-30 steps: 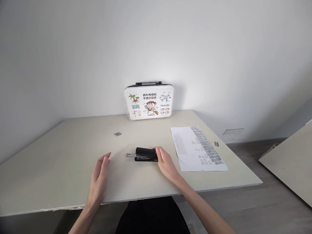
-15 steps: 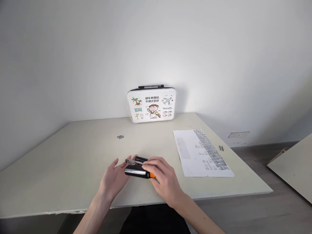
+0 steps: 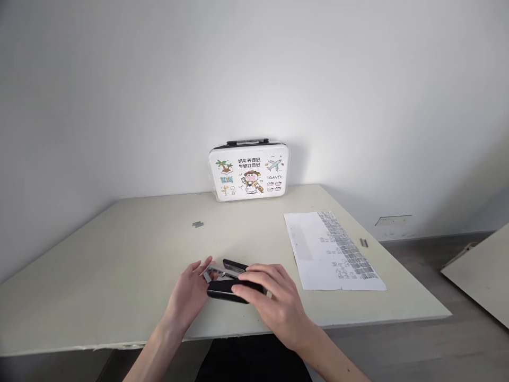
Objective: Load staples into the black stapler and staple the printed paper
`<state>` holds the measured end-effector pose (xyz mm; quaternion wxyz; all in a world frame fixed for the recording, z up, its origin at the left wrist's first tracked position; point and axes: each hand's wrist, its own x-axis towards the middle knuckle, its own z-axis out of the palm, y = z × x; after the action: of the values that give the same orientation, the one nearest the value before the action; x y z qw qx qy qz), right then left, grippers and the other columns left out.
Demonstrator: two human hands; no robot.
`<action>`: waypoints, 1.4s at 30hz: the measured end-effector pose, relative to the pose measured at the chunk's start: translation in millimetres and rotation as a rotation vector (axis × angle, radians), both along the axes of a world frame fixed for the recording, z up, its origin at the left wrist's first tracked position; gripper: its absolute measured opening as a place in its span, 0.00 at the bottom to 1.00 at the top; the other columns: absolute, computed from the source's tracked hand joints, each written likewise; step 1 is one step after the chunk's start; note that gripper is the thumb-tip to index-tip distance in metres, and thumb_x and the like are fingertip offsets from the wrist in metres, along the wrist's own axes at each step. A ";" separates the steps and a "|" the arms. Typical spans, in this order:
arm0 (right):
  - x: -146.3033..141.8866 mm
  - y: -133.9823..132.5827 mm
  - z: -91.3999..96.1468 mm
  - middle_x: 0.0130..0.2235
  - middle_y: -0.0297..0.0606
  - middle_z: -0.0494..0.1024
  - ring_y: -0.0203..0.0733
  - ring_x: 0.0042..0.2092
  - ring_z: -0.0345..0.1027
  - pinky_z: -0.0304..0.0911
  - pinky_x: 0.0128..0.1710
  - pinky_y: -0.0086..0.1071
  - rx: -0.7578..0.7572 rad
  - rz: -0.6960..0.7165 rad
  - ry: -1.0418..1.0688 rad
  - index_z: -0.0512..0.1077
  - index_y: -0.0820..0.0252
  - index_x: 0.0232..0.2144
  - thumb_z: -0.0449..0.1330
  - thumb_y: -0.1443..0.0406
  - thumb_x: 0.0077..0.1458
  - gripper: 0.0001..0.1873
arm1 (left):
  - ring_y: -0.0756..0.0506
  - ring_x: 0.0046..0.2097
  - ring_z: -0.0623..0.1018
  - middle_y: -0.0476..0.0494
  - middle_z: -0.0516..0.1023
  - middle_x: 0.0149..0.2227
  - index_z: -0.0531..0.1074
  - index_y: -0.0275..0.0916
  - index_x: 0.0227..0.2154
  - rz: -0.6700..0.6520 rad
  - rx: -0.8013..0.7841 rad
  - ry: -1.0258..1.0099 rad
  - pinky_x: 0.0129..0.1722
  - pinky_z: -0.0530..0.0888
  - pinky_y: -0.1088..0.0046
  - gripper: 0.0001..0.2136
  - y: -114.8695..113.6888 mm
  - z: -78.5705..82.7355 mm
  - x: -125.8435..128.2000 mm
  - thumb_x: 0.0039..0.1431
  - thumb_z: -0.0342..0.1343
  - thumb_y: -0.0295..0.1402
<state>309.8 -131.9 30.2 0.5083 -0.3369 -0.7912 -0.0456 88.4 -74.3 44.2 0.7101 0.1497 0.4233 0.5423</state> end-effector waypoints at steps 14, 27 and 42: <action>-7.7 -0.8 -8.4 0.48 0.41 0.80 0.49 0.46 0.76 0.77 0.40 0.40 -0.526 -0.053 0.564 0.79 0.47 0.48 0.64 0.60 0.63 0.11 | 0.43 0.37 0.71 0.49 0.65 0.29 0.74 0.48 0.61 -0.011 0.508 0.993 0.48 0.72 0.65 0.23 -36.2 -13.5 -2.5 0.68 0.50 0.47; -5.1 26.9 -25.8 0.48 0.43 0.82 0.51 0.47 0.76 0.72 0.46 0.42 -0.700 -0.134 0.594 0.78 0.53 0.47 0.65 0.51 0.59 0.18 | 0.49 0.30 0.59 0.54 0.58 0.29 0.73 0.42 0.58 -0.186 0.458 0.842 0.32 0.62 0.73 0.22 -20.3 -7.6 -7.4 0.64 0.58 0.45; 7.5 47.0 -33.0 0.46 0.39 0.81 0.51 0.45 0.76 0.70 0.45 0.44 -0.724 -0.259 0.160 0.70 0.52 0.49 0.58 0.57 0.64 0.13 | 0.53 0.29 0.70 0.47 0.66 0.33 0.71 0.30 0.42 0.133 0.167 -0.222 0.26 0.71 0.75 0.11 -0.6 -12.7 -51.6 0.63 0.47 0.15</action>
<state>317.3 -85.0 -2.8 0.4070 -0.5939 -0.6649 0.1990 36.7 -74.9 31.4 0.7002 0.1191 0.3046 0.6346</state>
